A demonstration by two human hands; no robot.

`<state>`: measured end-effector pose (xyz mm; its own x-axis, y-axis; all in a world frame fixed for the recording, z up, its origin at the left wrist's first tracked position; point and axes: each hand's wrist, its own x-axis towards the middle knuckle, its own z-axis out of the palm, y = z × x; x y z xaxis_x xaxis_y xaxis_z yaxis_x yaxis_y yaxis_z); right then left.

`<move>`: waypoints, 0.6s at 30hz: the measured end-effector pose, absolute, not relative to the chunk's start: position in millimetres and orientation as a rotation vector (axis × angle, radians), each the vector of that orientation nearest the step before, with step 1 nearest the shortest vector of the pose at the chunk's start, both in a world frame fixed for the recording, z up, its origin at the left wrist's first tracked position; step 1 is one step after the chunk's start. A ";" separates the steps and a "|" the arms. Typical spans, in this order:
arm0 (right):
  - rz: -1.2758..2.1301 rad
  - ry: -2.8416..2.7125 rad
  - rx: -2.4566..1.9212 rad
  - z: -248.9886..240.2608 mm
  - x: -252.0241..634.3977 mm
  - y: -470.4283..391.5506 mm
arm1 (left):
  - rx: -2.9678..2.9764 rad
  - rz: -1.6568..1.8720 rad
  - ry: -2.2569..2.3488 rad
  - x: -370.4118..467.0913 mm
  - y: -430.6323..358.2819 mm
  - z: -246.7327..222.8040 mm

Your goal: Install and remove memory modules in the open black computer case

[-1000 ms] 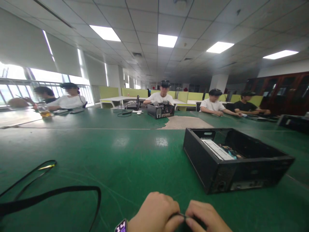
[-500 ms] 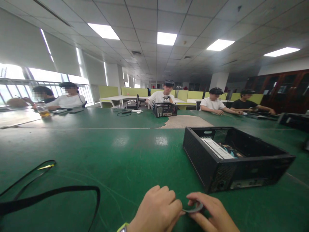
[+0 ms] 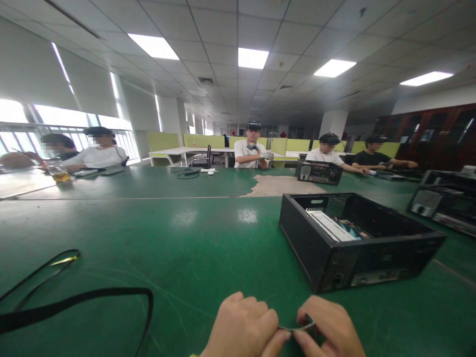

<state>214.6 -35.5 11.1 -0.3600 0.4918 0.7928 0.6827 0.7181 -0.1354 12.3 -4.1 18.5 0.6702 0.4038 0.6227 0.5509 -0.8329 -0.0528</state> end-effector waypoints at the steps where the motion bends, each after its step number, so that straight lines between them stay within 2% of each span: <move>1: -0.298 -2.009 -0.867 11.3 214.2 -35.9 | -2.661 -0.896 -0.776 12.7 -4.8 19.6; 9: -0.421 -1.903 -0.816 10.1 207.0 -38.7 | -2.780 -0.869 -0.948 13.3 -9.3 23.6; 13: -0.189 -1.934 -0.920 7.5 205.6 -34.7 | -2.751 -0.854 -0.965 9.7 -2.6 25.0; 18: 0.029 -2.019 -0.789 4.8 216.3 -25.1 | -2.656 -0.850 -0.753 4.0 6.9 35.6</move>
